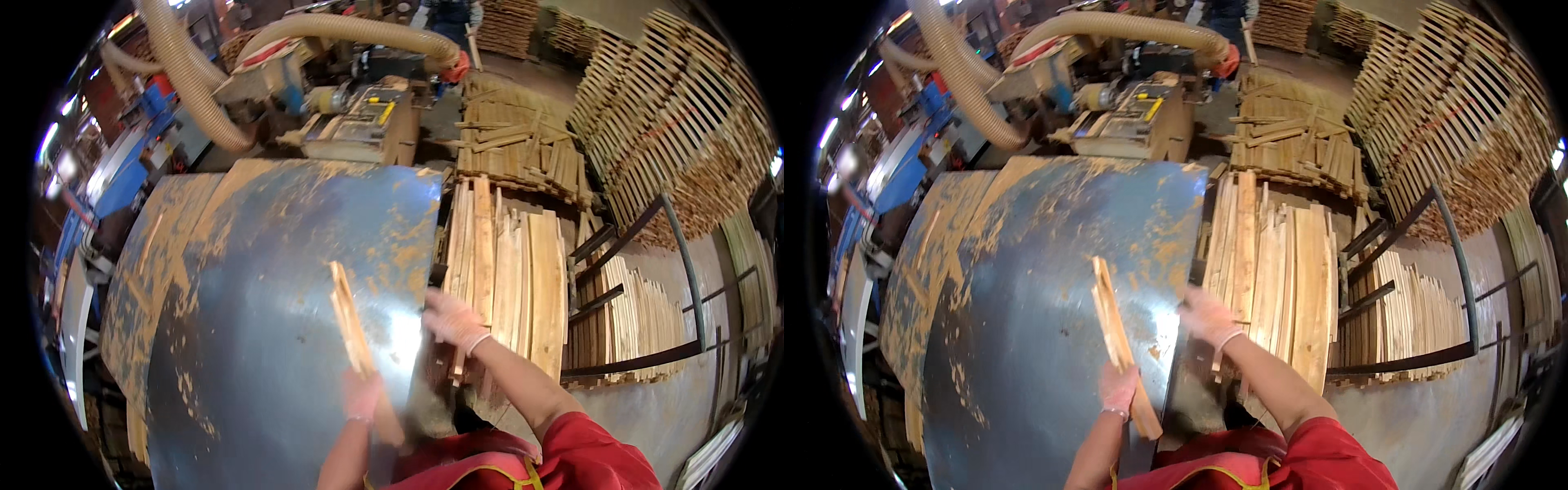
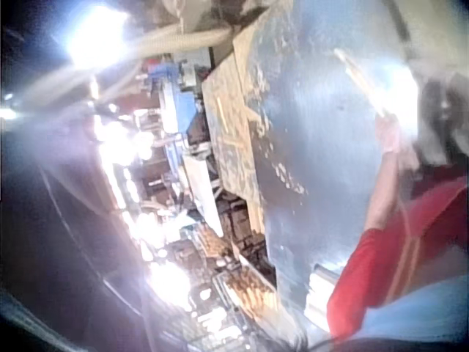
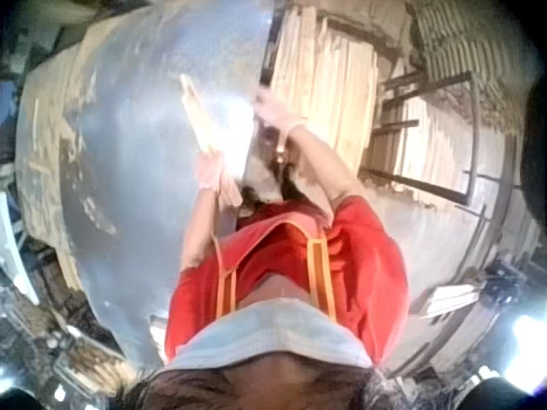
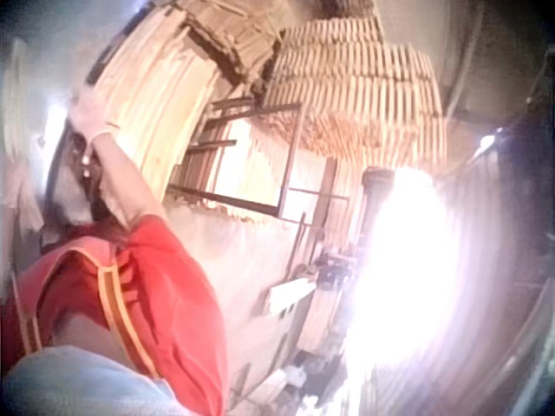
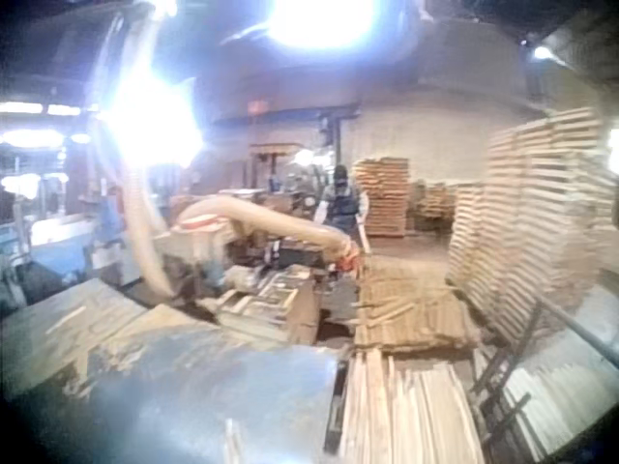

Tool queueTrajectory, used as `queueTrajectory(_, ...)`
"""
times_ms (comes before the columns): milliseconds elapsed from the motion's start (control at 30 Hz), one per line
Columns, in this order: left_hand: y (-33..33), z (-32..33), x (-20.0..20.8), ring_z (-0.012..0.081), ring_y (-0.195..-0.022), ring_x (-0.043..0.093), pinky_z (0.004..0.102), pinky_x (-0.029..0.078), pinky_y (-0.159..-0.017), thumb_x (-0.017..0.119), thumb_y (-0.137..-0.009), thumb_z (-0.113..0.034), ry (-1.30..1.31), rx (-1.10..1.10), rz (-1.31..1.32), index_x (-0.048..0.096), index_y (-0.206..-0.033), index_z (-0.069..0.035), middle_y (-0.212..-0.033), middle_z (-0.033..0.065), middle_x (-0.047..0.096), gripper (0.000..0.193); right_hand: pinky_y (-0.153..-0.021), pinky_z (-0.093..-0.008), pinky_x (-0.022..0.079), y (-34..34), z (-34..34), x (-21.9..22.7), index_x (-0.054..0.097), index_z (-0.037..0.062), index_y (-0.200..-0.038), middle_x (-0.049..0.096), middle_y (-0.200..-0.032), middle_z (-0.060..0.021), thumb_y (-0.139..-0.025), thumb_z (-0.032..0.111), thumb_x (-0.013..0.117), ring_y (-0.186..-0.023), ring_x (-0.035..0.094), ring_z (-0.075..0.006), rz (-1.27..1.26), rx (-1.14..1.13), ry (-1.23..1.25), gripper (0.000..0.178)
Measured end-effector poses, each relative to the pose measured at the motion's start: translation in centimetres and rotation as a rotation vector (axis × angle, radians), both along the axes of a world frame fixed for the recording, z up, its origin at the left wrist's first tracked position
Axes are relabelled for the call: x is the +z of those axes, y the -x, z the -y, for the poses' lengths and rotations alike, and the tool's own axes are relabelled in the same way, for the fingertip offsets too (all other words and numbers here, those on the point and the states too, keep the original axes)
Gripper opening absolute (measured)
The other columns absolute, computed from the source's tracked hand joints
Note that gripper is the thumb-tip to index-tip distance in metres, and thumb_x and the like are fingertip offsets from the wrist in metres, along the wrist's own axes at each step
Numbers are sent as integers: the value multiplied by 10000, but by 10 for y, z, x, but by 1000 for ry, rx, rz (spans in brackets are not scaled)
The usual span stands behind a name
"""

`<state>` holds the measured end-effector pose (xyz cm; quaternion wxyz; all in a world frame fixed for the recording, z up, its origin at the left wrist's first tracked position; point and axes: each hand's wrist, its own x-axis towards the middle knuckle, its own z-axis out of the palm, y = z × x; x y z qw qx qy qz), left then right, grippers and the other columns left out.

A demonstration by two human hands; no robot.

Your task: The person picks up wooden planks from a metal table and stacks them into neat piles. They repeatedly gather planks, align them, and place them onto growing stacks on the table.

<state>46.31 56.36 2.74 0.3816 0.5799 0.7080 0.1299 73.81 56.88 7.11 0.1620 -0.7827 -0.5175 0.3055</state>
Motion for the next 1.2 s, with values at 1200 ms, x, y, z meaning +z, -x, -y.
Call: queueTrajectory(1200, 23, 4, -10, 485, -1196, 684, 544, 547, -1033, 717, -870, -463, 0, -91, -105, 628, -1368, -41, -1312, 272, 700, 660, -1013, -472, 591, 99, 7, -11, 567, -11, -1499, 732, -1223, -300, -917, 151, 612, -1118, 743, -420, -224, -98, 37, 606)
